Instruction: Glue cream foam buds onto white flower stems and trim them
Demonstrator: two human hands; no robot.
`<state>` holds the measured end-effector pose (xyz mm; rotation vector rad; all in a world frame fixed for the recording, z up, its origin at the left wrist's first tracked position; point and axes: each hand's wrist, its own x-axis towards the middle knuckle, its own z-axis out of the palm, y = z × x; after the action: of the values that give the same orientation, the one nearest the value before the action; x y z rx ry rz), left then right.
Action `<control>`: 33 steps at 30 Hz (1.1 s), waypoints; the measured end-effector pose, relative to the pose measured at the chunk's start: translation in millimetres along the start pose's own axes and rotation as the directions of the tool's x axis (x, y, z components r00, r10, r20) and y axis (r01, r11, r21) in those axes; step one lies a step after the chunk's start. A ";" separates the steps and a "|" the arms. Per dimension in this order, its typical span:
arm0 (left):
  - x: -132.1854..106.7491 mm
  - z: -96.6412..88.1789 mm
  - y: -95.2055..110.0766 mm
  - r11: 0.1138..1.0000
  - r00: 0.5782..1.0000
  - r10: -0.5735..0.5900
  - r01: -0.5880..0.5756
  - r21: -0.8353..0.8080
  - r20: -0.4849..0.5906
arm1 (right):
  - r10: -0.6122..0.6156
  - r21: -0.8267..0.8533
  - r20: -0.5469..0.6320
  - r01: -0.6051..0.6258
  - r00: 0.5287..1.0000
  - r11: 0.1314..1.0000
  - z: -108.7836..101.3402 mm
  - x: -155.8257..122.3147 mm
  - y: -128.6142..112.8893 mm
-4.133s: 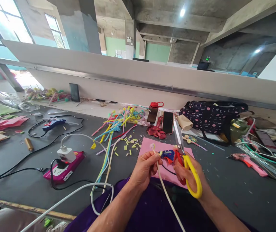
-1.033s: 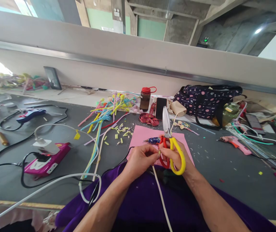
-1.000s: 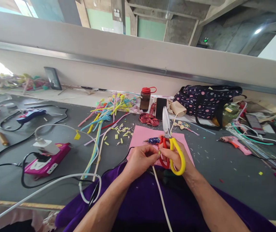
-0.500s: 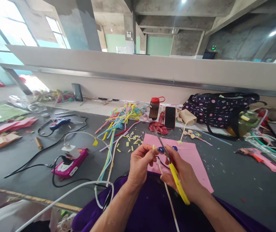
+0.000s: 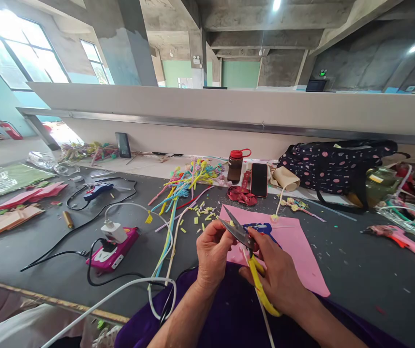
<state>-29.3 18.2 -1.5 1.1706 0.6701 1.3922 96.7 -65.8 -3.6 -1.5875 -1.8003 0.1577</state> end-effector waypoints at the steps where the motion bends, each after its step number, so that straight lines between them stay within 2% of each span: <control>1: -0.2 -0.1 -0.4 1.000 1.000 0.003 -0.003 0.004 -0.004 | -0.008 -0.008 -0.002 0.008 1.000 1.000 1.3 -0.3 0.9; 9: -1.0 1.0 0.2 0.999 1.000 -0.025 0.025 -0.033 -0.010 | -0.048 -0.019 -0.027 0.047 0.999 0.999 5.8 -0.6 4.3; 17: 1.7 2.2 7.8 0.984 0.992 -0.123 0.118 -0.131 -0.032 | 0.013 0.156 0.064 -0.023 0.998 0.988 -0.1 0.1 1.8; 22: 1.5 1.8 8.9 0.988 0.993 -0.111 0.105 -0.109 -0.050 | -0.018 0.076 0.031 0.015 0.999 0.997 2.7 0.5 5.6; 33: 3.0 -1.3 6.3 0.990 0.994 -0.112 0.110 -0.087 -0.010 | -0.108 -0.100 -0.011 0.107 0.994 0.989 1.9 0.5 14.5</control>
<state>-32.5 20.1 4.5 1.0410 0.6693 1.3239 107.5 -61.2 -12.4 -1.5501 -1.9016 0.0050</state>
